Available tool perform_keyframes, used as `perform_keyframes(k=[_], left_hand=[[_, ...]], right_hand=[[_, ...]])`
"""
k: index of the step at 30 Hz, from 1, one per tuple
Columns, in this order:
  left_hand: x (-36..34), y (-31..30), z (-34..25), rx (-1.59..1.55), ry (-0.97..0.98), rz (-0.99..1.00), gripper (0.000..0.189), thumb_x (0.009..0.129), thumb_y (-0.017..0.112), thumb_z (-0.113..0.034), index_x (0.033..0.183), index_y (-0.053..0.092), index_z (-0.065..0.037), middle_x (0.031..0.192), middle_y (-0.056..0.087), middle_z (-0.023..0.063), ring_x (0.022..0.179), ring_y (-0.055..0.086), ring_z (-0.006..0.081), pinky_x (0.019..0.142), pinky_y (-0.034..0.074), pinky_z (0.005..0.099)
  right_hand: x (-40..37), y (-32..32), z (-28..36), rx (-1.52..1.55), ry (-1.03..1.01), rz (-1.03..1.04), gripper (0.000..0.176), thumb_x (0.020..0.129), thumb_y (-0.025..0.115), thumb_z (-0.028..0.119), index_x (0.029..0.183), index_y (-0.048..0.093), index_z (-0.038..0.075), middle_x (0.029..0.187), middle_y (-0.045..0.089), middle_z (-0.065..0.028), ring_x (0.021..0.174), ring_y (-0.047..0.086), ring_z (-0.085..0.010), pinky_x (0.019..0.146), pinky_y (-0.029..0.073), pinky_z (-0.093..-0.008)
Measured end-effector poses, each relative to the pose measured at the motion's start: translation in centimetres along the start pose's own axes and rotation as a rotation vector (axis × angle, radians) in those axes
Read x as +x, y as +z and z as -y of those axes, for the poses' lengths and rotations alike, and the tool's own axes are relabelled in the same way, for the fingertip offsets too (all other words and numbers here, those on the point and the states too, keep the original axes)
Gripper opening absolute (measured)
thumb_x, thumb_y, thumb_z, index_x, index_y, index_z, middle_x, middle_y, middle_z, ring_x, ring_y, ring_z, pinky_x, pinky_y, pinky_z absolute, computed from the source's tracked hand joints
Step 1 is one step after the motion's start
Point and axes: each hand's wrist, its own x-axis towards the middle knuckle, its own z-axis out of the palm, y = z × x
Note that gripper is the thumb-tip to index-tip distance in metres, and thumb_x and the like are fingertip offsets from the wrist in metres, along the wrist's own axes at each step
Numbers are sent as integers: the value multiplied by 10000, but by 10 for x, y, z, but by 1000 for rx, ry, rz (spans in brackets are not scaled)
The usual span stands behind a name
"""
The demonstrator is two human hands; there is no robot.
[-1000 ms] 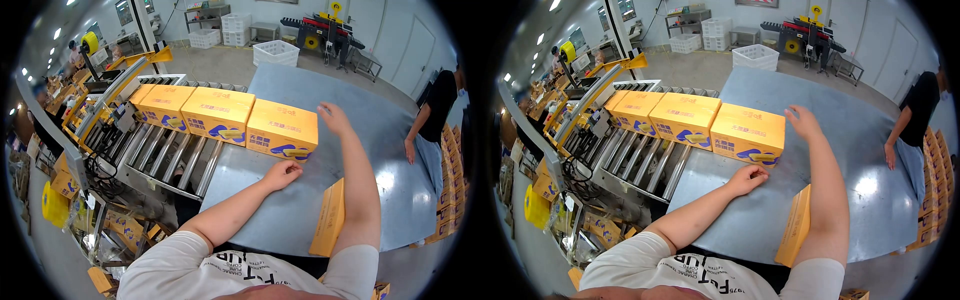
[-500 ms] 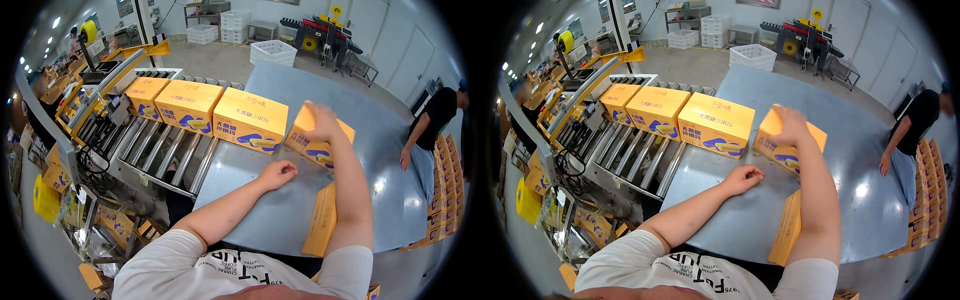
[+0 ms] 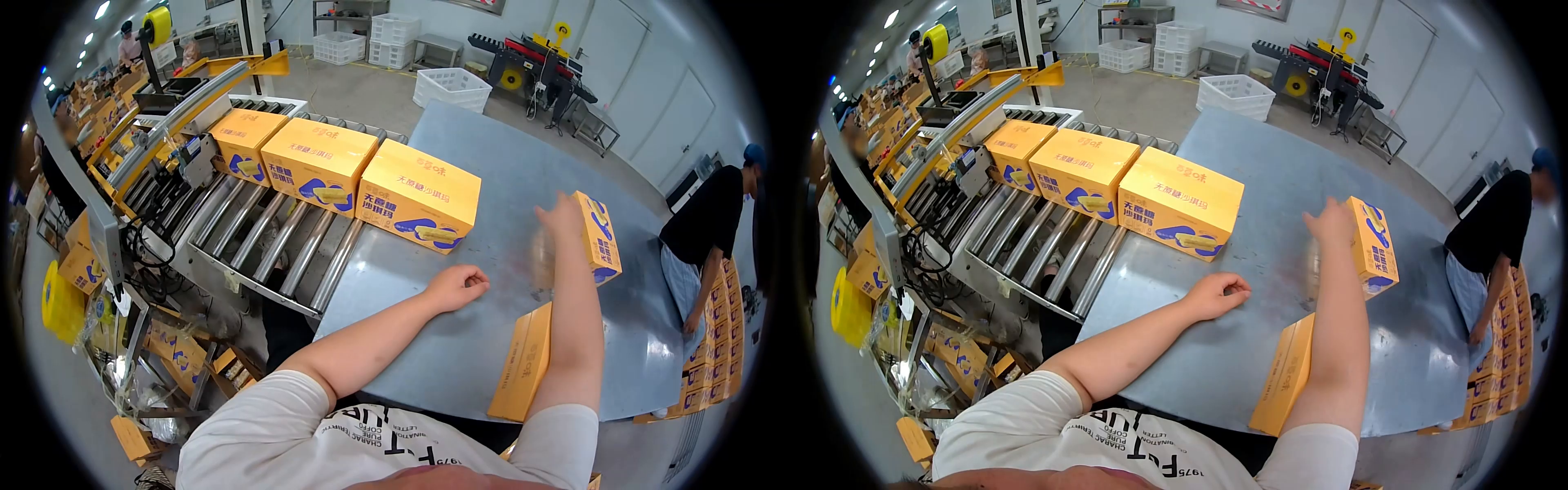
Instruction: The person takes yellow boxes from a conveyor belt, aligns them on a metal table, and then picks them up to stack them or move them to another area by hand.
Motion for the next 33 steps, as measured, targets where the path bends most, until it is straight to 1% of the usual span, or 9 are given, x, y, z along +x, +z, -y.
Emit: perform_keyframes(k=[4, 10, 16, 19, 22, 25, 28, 31, 33], left_hand=[[0, -1, 0, 19, 21, -13, 233, 903, 684, -227, 1006, 690, -18, 907, 703, 93, 847, 661, 179, 789, 527, 314], [-1, -2, -3, 26, 27, -13, 234, 901, 686, -230, 1000, 693, -19, 912, 703, 96, 855, 666, 186, 794, 527, 320], [-1, -1, -3, 22, 20, -12, 238, 897, 691, -232, 998, 693, -17, 903, 701, 93, 850, 659, 183, 792, 523, 317], [-1, -1, -2, 30, 20, -12, 231, 895, 693, -228, 995, 695, -20, 898, 700, 88, 840, 652, 178, 785, 520, 313], [-1, -1, -2, 13, 29, -11, 223, 892, 697, -223, 991, 697, -23, 891, 699, 82, 831, 647, 170, 777, 518, 308], [0, 1, 0, -6, 46, -13, 220, 889, 701, -216, 988, 698, -20, 886, 698, 80, 827, 644, 163, 773, 517, 304], [0, 1, 2, -5, 60, -19, 215, 890, 702, -204, 993, 696, -15, 885, 697, 77, 825, 640, 154, 770, 516, 298], [1, 3, 5, -37, 49, -3, 206, 892, 702, -184, 1004, 693, -12, 882, 693, 67, 821, 630, 139, 768, 513, 288], [1, 5, 5, -61, 32, -2, 200, 895, 700, -171, 1015, 691, -12, 879, 689, 56, 814, 620, 127, 766, 509, 279]], right_hand=[[-7, -7, 16, 123, -34, -6, 721, 789, 741, 473, 1359, 549, 75, 1353, 563, -187, 1267, 526, -341, 1041, 445, -449], [7, 18, 8, 241, -116, -122, 554, 827, 703, 445, 1257, 643, 101, 1228, 651, -152, 1179, 591, -332, 985, 481, -442], [13, 23, 6, 453, -217, -169, 417, 896, 656, 350, 1186, 674, 51, 1150, 691, -169, 1092, 646, -330, 964, 488, -421], [12, 18, 14, 589, -252, -89, 380, 913, 643, 342, 1186, 677, 79, 1186, 678, -150, 1156, 607, -319, 957, 482, -429], [-2, -2, 33, 602, -416, -28, 580, 840, 711, 474, 1287, 625, 116, 1313, 611, -161, 1233, 554, -336, 1025, 436, -437], [-25, -15, 55, 282, -720, -119, 884, 681, 789, 614, 1399, 532, 168, 1436, 502, -169, 1320, 457, -363, 1097, 357, -477], [-51, -20, 75, 126, -813, -73, 1067, 560, 859, 554, 1469, 441, 182, 1474, 441, -169, 1381, 355, -395, 1131, 289, -519], [-29, -22, 59, 406, -814, 291, 1096, 526, 849, 566, 1471, 435, 194, 1420, 463, -181, 1369, 342, -403, 1124, 269, -553], [-27, -21, 42, 225, -611, 133, 1079, 551, 827, 569, 1472, 428, 174, 1394, 472, -182, 1345, 369, -389, 1107, 288, -545]])
